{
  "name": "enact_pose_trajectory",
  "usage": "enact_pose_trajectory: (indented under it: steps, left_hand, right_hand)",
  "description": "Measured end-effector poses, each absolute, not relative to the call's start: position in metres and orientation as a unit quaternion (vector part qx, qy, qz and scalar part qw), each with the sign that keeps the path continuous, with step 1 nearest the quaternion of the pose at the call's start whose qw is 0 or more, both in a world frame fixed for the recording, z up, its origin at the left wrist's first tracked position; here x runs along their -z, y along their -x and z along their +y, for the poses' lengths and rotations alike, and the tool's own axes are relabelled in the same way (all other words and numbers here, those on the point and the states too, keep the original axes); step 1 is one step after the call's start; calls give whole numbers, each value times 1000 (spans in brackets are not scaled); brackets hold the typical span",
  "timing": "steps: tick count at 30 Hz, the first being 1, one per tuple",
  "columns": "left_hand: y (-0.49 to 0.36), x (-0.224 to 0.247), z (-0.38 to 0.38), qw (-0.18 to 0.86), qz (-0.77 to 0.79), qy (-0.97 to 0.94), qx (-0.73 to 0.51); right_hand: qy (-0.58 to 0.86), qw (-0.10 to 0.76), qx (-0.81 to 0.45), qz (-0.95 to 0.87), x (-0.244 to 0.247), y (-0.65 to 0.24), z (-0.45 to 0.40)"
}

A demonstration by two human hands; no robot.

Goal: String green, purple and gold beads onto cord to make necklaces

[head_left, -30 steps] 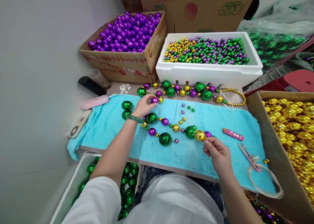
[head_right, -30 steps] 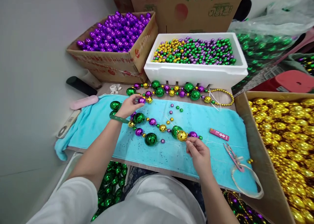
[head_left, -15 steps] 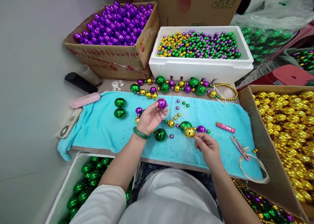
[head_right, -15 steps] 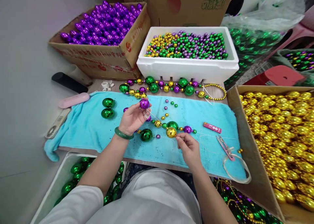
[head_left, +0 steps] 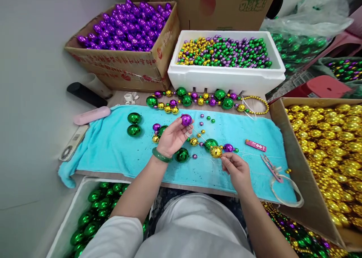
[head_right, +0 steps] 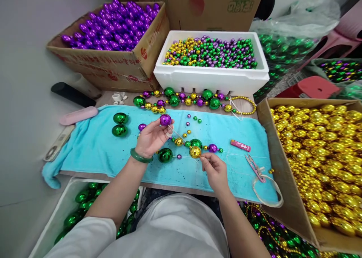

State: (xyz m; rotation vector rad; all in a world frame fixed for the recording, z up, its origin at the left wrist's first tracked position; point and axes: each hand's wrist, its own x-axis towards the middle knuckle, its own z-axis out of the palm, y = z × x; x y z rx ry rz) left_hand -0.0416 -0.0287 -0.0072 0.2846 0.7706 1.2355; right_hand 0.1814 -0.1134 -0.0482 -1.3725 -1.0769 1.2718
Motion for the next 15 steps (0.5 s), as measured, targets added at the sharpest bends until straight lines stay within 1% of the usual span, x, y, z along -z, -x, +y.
enact_pose_trajectory:
  steps: [7,12,15]
  left_hand:
    - [28,10,-41,725,344,-235,-548]
    - [23,9,-44,697,357,-264,-563]
    - [23,8,-44,712,347,-265,-550]
  right_hand:
    - [565,470,-521,-436,48,-177,-112]
    - [574,466,-521,-426,47,-182,-111]
    - [569,467,-525,-427,47,-185,-109]
